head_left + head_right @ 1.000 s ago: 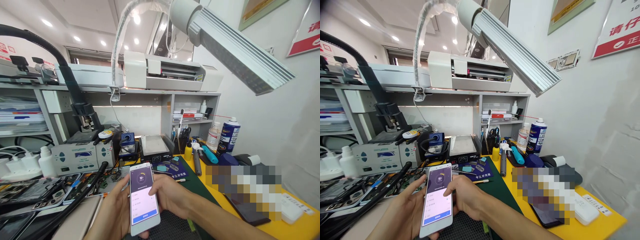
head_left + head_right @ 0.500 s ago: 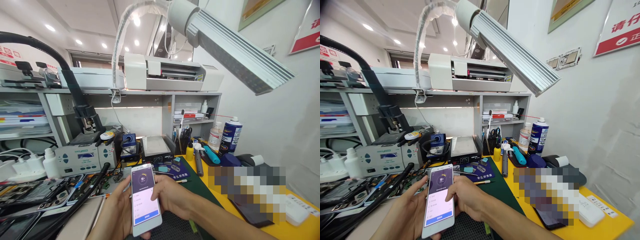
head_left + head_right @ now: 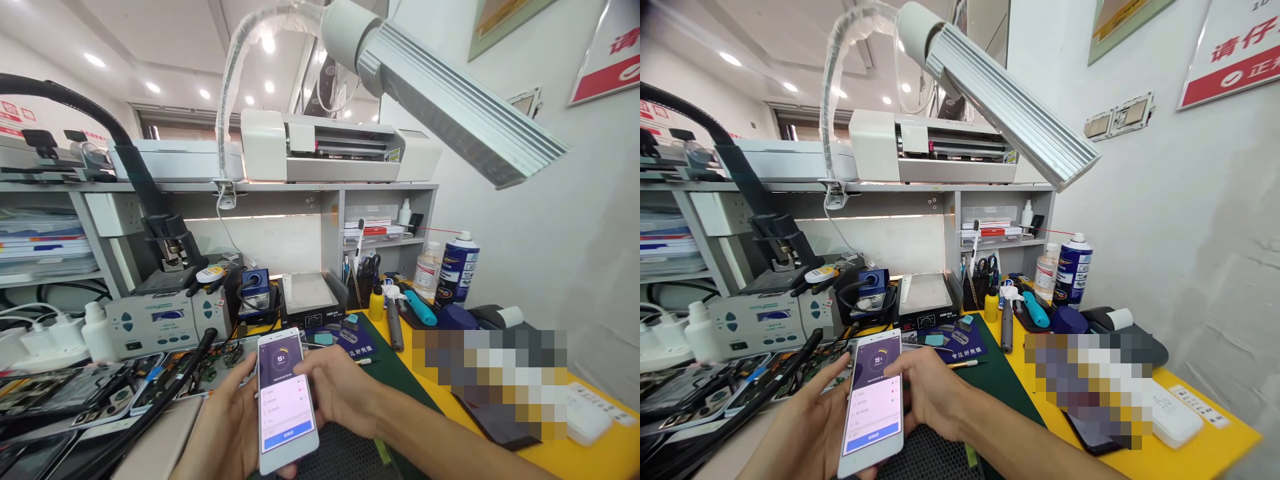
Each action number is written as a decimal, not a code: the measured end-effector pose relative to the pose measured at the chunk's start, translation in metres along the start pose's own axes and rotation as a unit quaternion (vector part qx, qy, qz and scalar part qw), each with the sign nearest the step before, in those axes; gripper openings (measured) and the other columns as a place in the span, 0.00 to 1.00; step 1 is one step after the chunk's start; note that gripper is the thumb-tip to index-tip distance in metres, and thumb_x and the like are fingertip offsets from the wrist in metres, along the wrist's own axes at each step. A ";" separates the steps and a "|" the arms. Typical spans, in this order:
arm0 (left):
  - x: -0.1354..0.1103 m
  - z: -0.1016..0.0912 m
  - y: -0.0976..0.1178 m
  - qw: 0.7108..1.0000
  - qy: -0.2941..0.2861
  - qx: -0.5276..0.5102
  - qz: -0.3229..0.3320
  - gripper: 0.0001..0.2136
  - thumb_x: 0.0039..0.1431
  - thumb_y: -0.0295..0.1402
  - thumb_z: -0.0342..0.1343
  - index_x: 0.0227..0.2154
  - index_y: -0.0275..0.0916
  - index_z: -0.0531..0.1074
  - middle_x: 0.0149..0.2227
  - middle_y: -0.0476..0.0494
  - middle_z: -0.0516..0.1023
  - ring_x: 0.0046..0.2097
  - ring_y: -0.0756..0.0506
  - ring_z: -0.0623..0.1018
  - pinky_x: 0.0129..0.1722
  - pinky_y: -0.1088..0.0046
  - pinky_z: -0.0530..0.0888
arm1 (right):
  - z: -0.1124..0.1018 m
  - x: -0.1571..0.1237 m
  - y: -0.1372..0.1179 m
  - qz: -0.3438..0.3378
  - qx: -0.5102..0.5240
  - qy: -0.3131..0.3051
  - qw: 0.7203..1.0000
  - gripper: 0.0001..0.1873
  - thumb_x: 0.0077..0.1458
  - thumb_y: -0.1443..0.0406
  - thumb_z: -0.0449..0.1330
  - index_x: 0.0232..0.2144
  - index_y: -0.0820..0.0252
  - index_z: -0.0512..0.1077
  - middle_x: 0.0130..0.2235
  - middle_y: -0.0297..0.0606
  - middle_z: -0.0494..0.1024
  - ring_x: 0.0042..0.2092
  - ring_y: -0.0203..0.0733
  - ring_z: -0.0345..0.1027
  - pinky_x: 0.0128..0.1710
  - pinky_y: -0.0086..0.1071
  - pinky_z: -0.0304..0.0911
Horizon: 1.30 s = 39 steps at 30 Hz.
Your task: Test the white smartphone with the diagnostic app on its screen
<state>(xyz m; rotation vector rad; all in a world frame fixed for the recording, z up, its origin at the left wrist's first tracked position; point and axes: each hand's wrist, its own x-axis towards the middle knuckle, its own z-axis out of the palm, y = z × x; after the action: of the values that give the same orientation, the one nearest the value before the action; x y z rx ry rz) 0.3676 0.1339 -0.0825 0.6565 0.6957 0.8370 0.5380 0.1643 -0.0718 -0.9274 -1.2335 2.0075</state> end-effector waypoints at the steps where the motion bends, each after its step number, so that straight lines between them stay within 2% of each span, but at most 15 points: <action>1: -0.001 0.000 0.000 1.000 0.001 -0.002 0.001 0.30 0.65 0.48 0.50 0.64 0.36 0.57 0.34 0.35 0.84 0.31 0.33 0.83 0.25 0.58 0.78 | -0.002 0.001 0.000 0.001 0.007 -0.005 1.000 0.18 0.44 0.54 0.58 0.34 0.60 0.69 0.32 0.39 0.73 0.34 0.44 0.66 0.38 0.41 0.62; 5: -0.004 0.000 0.002 1.000 0.008 0.008 0.012 0.30 0.64 0.50 0.51 0.61 0.34 0.61 0.33 0.34 0.84 0.33 0.32 0.83 0.25 0.58 0.78 | -0.012 0.005 0.001 0.031 0.074 -0.009 0.997 0.23 0.51 0.46 0.54 0.36 0.59 0.68 0.33 0.37 0.72 0.33 0.44 0.67 0.39 0.44 0.62; 10: -0.004 -0.001 0.003 1.000 0.010 0.013 0.010 0.32 0.64 0.51 0.50 0.61 0.30 0.61 0.33 0.32 0.83 0.30 0.34 0.82 0.26 0.59 0.77 | -0.019 0.010 0.003 0.078 0.175 -0.022 0.981 0.24 0.55 0.45 0.50 0.37 0.58 0.67 0.29 0.35 0.71 0.33 0.45 0.70 0.41 0.42 0.61; 13: -0.003 -0.002 0.003 1.000 0.011 0.013 -0.001 0.31 0.64 0.49 0.50 0.61 0.30 0.60 0.33 0.32 0.83 0.29 0.35 0.82 0.25 0.61 0.76 | -0.021 0.010 0.001 0.083 0.184 -0.026 0.979 0.25 0.56 0.44 0.49 0.38 0.59 0.67 0.32 0.39 0.74 0.35 0.48 0.72 0.42 0.43 0.62; 17: -0.002 -0.001 0.003 0.999 0.028 0.012 0.026 0.30 0.64 0.49 0.51 0.61 0.32 0.61 0.37 0.33 0.84 0.31 0.36 0.82 0.25 0.60 0.77 | -0.022 0.003 -0.007 0.070 0.187 -0.059 0.978 0.26 0.57 0.43 0.50 0.40 0.59 0.67 0.36 0.42 0.76 0.37 0.50 0.74 0.44 0.47 0.63; 21: -0.002 -0.002 0.005 0.998 0.054 0.017 0.011 0.35 0.62 0.54 0.50 0.63 0.31 0.59 0.36 0.32 0.84 0.31 0.34 0.82 0.25 0.59 0.77 | -0.023 -0.003 -0.015 0.063 0.185 -0.092 0.976 0.30 0.58 0.41 0.48 0.43 0.60 0.67 0.40 0.46 0.77 0.38 0.51 0.75 0.44 0.48 0.64; 25: -0.004 0.001 0.007 0.997 0.073 0.030 -0.006 0.39 0.60 0.57 0.51 0.62 0.27 0.61 0.34 0.31 0.84 0.29 0.35 0.82 0.30 0.57 0.79 | -0.025 -0.002 -0.018 0.074 0.179 -0.138 0.971 0.32 0.60 0.41 0.44 0.46 0.61 0.66 0.41 0.49 0.77 0.37 0.51 0.75 0.41 0.45 0.66; 29: -0.007 0.003 0.010 0.999 0.038 -0.034 -0.007 0.40 0.59 0.57 0.51 0.65 0.30 0.59 0.41 0.29 0.85 0.38 0.32 0.84 0.37 0.55 0.79 | -0.027 0.002 -0.015 0.061 0.183 -0.120 0.974 0.31 0.61 0.43 0.45 0.46 0.62 0.67 0.41 0.51 0.78 0.36 0.50 0.76 0.40 0.43 0.67; 33: -0.007 0.001 0.010 0.996 -0.014 -0.091 -0.004 0.39 0.61 0.52 0.53 0.68 0.37 0.53 0.51 0.30 0.83 0.46 0.33 0.83 0.46 0.55 0.76 | -0.028 0.004 -0.013 0.066 0.188 -0.102 0.975 0.31 0.60 0.42 0.46 0.45 0.62 0.67 0.40 0.50 0.79 0.36 0.50 0.76 0.39 0.43 0.67; 39: -0.005 -0.002 0.009 0.994 -0.041 -0.105 0.001 0.37 0.63 0.49 0.53 0.69 0.37 0.50 0.54 0.28 0.80 0.49 0.32 0.82 0.51 0.51 0.74 | -0.026 0.003 -0.011 0.050 0.159 -0.071 0.983 0.30 0.59 0.42 0.49 0.44 0.62 0.68 0.38 0.49 0.79 0.34 0.49 0.76 0.38 0.43 0.68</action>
<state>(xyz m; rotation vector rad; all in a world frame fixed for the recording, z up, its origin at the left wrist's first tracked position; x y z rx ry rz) 0.3598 0.1351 -0.0751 0.4979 0.5248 0.8672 0.5588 0.1843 -0.0706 -0.7109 -0.9124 2.2998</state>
